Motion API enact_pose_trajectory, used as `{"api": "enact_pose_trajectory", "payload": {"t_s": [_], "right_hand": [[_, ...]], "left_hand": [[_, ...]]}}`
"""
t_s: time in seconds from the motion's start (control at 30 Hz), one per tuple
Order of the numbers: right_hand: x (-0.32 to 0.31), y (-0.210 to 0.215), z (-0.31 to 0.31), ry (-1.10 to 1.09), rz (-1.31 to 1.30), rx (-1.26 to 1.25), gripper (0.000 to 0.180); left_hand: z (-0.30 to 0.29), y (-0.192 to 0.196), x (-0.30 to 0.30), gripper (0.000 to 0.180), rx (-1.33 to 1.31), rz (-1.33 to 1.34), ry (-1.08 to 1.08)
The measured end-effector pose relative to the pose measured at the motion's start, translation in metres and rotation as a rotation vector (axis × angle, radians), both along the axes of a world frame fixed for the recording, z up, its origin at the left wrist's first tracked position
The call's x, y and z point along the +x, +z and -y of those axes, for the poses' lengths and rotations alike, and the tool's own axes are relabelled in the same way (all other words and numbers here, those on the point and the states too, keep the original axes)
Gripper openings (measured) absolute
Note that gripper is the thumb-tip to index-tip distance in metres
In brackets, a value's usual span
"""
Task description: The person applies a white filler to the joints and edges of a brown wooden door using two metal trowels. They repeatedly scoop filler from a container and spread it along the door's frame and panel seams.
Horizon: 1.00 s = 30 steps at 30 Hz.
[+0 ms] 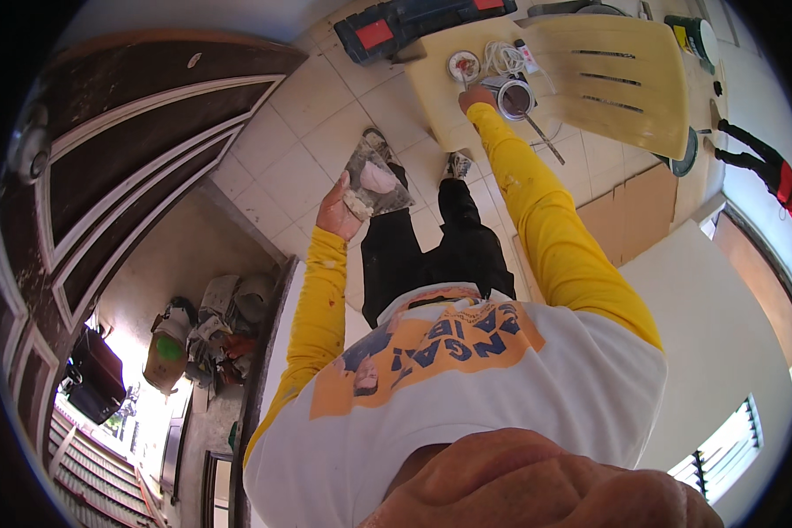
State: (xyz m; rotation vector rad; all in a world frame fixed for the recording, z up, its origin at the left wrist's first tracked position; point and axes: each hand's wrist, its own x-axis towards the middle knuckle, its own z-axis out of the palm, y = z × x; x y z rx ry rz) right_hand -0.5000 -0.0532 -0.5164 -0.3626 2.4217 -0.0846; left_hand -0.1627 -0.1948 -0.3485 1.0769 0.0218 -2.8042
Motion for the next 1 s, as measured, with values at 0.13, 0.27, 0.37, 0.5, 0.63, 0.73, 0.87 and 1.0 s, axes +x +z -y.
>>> {"api": "enact_pose_trajectory", "payload": {"t_s": [0.13,0.27,0.37,0.5,0.63,0.73,0.87,1.0], "right_hand": [[-0.005,-0.025,0.003,0.051,0.034,0.073,0.034],[-0.005,-0.035,0.009,0.084,0.023,0.066,0.036],[-0.007,-0.04,0.008,0.041,0.016,0.07,0.034],[-0.01,-0.042,0.011,0.029,0.052,0.108,0.031],[-0.01,-0.032,0.021,0.149,0.061,0.143,0.028],[-0.012,-0.03,0.018,0.205,0.063,0.176,0.028],[-0.013,-0.019,0.01,0.245,0.036,0.136,0.029],[-0.018,-0.029,-0.011,0.179,0.018,0.069,0.035]], "left_hand": [[0.029,-0.017,0.008,0.046,0.012,-0.001,-0.016],[0.051,-0.025,0.011,0.046,0.042,-0.001,0.018],[0.063,-0.025,0.009,0.046,0.022,-0.003,0.011],[0.07,-0.033,0.011,0.047,0.044,-0.025,0.023],[0.071,-0.03,0.01,0.047,0.062,-0.027,0.01],[0.069,-0.026,0.009,0.048,0.029,-0.043,-0.003],[0.063,-0.026,0.012,0.05,-0.057,0.014,-0.021],[0.057,-0.016,0.004,0.049,-0.049,-0.035,-0.021]]}}
